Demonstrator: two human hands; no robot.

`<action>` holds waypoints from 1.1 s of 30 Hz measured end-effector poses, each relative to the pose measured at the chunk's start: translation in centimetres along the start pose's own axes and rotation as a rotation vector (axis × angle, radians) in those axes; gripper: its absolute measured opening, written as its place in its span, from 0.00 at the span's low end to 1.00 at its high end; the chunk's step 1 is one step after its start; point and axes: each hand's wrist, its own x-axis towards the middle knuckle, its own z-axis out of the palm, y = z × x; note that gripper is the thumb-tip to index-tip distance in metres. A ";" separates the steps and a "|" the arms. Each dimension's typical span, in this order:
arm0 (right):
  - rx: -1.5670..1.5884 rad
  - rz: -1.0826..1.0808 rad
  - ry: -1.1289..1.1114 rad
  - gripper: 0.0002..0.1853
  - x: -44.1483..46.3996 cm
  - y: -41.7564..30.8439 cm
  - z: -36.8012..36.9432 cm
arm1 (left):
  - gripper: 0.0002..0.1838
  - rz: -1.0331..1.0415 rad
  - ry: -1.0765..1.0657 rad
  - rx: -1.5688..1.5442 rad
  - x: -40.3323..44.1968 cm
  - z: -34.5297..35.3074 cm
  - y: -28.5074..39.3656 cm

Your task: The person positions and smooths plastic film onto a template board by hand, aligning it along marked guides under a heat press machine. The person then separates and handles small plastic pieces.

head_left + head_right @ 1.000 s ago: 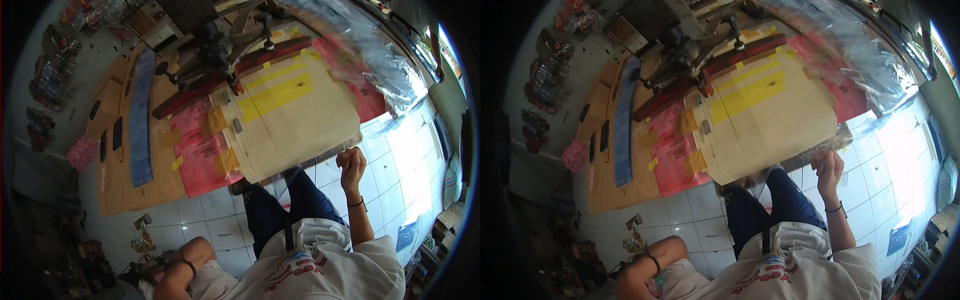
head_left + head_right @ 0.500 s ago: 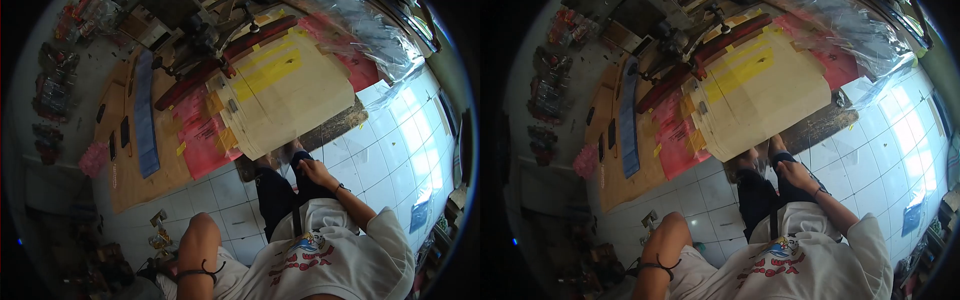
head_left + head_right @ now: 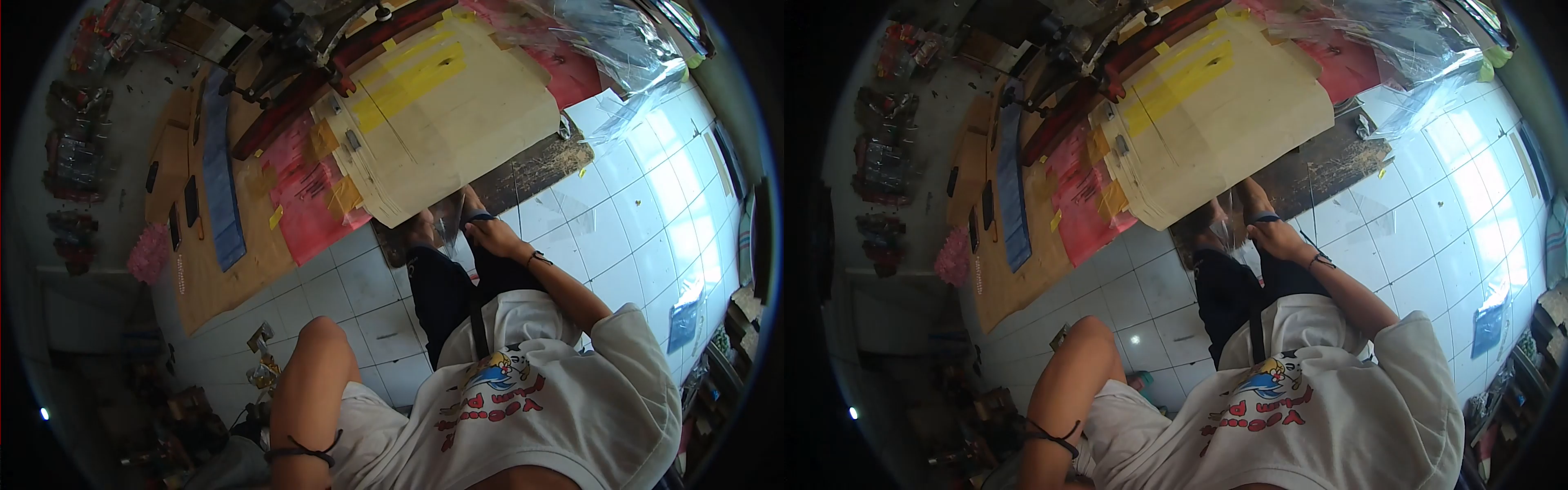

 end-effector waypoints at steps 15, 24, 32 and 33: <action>0.027 0.015 0.024 0.23 -0.1 1.9 -0.5 | 0.22 -0.005 0.008 -0.017 0.8 -2.1 -1.2; 0.076 0.000 0.100 0.20 1.0 1.6 -1.9 | 0.21 0.011 0.029 -0.024 -0.9 -1.9 -1.6; 0.047 -0.069 0.190 0.18 0.9 -0.9 -3.0 | 0.21 0.021 0.025 0.017 -2.6 -1.0 -1.0; 0.057 -0.069 0.205 0.18 0.8 -1.3 -3.2 | 0.21 0.016 0.030 0.027 -2.7 -0.2 -0.7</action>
